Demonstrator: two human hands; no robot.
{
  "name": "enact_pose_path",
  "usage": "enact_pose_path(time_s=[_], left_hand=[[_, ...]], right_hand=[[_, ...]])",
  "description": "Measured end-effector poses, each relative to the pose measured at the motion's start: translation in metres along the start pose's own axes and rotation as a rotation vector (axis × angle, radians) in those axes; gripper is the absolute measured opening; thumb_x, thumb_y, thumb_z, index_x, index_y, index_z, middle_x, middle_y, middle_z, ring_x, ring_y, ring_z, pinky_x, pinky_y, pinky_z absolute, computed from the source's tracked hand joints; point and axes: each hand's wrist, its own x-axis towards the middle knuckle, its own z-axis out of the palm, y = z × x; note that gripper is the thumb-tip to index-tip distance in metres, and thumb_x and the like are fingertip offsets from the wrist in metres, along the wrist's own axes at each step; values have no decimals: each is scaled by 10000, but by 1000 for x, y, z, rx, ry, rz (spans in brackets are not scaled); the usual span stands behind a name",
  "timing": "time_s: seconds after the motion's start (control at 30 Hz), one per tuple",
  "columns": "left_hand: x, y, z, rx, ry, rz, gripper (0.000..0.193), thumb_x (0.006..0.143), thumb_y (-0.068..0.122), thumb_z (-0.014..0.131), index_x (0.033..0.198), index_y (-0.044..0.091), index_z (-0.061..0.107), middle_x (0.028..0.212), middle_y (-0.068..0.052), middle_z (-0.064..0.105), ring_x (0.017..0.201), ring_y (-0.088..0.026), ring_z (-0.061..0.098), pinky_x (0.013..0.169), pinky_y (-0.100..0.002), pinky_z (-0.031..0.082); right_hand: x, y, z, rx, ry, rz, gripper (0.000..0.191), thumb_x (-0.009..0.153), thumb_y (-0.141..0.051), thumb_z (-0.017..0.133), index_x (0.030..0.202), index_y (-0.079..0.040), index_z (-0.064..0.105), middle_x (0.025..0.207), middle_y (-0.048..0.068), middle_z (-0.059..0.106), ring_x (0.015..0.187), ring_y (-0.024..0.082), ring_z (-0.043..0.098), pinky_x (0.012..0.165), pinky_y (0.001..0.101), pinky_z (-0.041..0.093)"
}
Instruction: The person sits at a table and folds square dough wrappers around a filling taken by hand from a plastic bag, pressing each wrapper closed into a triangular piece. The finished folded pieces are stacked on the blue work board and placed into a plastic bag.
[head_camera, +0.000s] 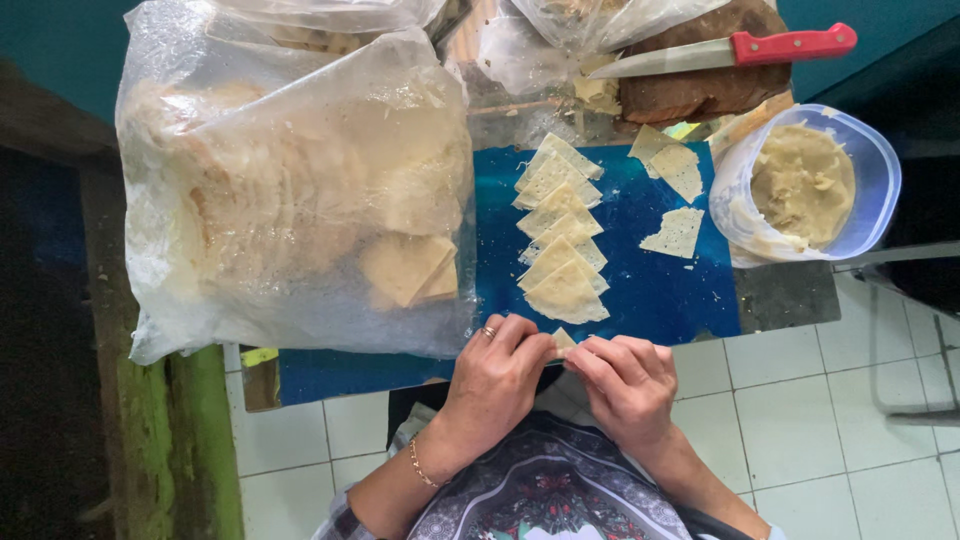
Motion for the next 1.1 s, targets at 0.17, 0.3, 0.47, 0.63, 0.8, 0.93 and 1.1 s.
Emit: enact_pose_path(time_s=[0.17,0.3,0.47,0.63,0.8,0.93,1.1], left_hand=[[-6,0,0,82,79,167,220,850,77,753,1067,70,712,996,-44,618,903,-237,612,813,-394,490],[-7,-5,1,183,79,239,280,813,74,754,1089,74,710,1031,-25,643,920,-215,620,870,-397,492],[-6,-6,2,160,77,232,247,838,68,754,1078,78,697,1010,-14,639,917,-213,622,860,-384,488],[-7,-5,1,160,75,219,236,837,68,756,1062,92,690,989,-16,627,918,-214,621,857,-385,488],[-8,-7,1,195,120,256,251,836,62,751,1077,83,687,1014,-20,622,949,-213,617,880,-382,488],[-10,-8,2,197,140,250,246,843,77,759,1078,87,686,1030,-33,611,954,-217,602,892,-388,490],[-13,-11,4,213,115,259,280,845,87,751,1121,88,702,1037,-22,612,966,-201,605,909,-384,490]], right_hand=[[-1,2,0,56,-31,66,209,788,-135,844,981,-142,763,975,-32,695,898,199,602,797,347,439],[8,22,-18,-48,24,23,236,756,-103,829,974,-183,783,983,-15,678,888,205,595,796,380,441],[24,99,-75,-580,135,336,342,975,-197,882,1281,-105,759,1290,30,597,1191,269,474,1018,414,370],[30,129,-59,-526,48,308,193,974,-215,854,1156,-213,788,1301,-55,584,1259,220,478,1082,382,360],[50,116,-57,-475,87,342,112,918,-108,824,988,-155,748,1318,-9,616,1266,271,497,1084,453,374],[49,69,-62,-103,110,327,238,855,77,613,973,-99,721,1280,16,628,1249,256,557,1111,402,412],[35,27,-33,106,-207,-36,474,748,36,674,1105,-255,784,1244,-12,640,1116,225,565,946,394,394]])
